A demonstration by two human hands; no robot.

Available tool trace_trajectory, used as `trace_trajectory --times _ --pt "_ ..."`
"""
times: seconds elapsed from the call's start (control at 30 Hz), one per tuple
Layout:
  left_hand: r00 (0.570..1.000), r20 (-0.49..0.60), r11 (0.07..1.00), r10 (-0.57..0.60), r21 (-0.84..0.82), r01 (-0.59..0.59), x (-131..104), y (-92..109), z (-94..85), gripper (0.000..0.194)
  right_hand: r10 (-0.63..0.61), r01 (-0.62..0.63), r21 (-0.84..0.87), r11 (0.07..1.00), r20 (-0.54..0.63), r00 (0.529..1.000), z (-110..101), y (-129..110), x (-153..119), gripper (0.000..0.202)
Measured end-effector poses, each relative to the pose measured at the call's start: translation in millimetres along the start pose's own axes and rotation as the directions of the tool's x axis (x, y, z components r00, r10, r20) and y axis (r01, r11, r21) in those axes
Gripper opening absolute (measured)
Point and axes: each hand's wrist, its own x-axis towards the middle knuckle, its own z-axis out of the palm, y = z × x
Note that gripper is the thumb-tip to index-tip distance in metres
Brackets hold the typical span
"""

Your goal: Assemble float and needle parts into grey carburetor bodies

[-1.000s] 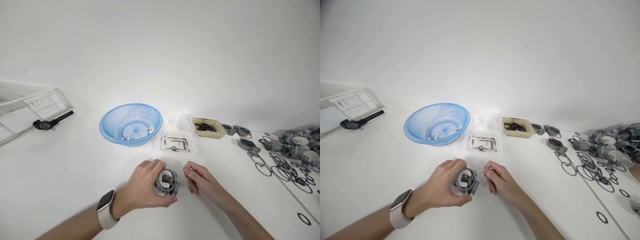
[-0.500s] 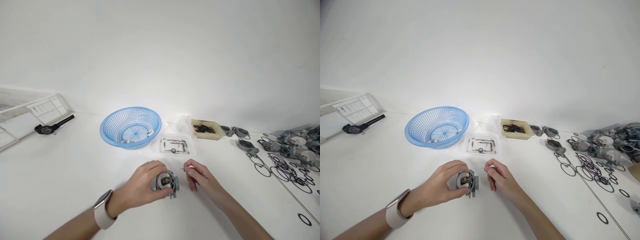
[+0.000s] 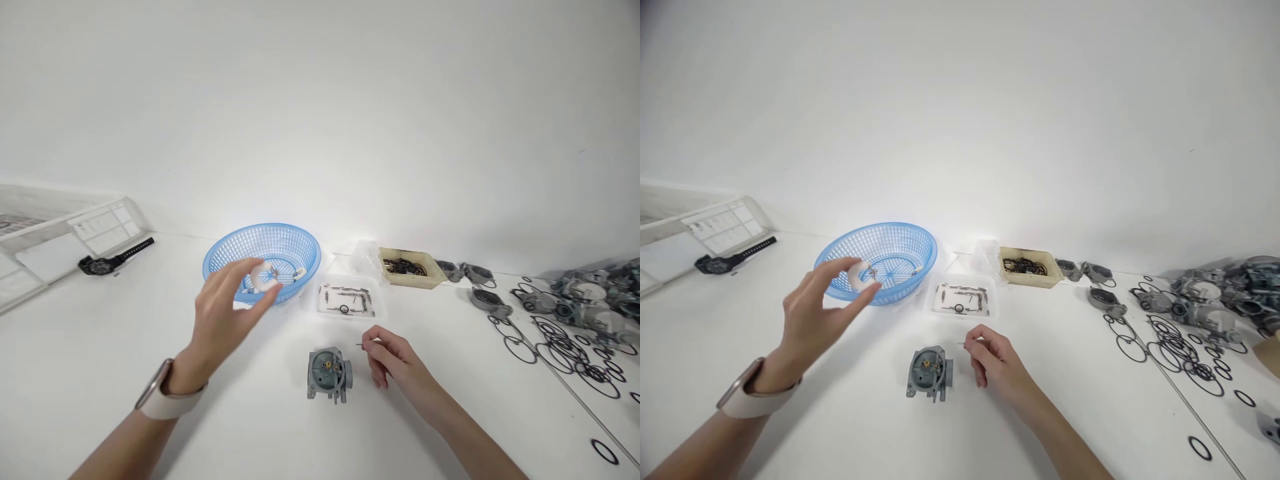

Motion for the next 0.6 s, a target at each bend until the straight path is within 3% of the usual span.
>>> trace_trajectory --times 0.1,0.2,0.23,0.3,0.4,0.5,0.6 --pt "0.974 0.205 0.993 -0.096 0.093 0.078 23.8 -10.9 -9.8 0.05 -0.032 0.032 -0.027 0.999 -0.01 0.999 0.1 0.3 0.0 0.036" --pt "0.969 0.243 0.998 -0.035 -0.05 0.049 19.7 2.0 -6.2 0.035 -0.074 0.071 -0.078 0.994 -0.038 0.996 -3.9 3.1 1.9 0.038" --pt "0.953 0.303 0.988 0.012 -0.151 0.036 11.7 10.6 -1.9 0.028 -0.096 0.09 -0.106 0.99 -0.059 0.994 -5.7 3.6 3.7 0.039" --pt "0.887 0.44 0.962 0.139 -0.272 -0.017 -9.5 29.7 9.0 0.023 -0.158 0.135 -0.188 0.973 -0.114 0.981 -9.4 2.0 11.2 0.039" --pt "0.749 0.613 0.931 0.252 -0.364 -0.015 -39.2 50.7 24.0 0.063 -0.263 0.194 -0.335 0.922 -0.176 0.948 -16.2 -9.2 34.3 0.035" --pt "0.609 0.764 0.936 0.214 -0.339 0.096 -54.1 54.3 31.7 0.08 -0.307 0.209 -0.433 0.877 -0.17 0.936 -26.3 -26.1 61.8 0.029" --pt "0.54 0.823 0.929 0.178 -0.322 0.184 -58.1 47.6 33.6 0.075 -0.287 0.193 -0.479 0.856 -0.129 0.949 -35.4 -36.4 70.2 0.028"
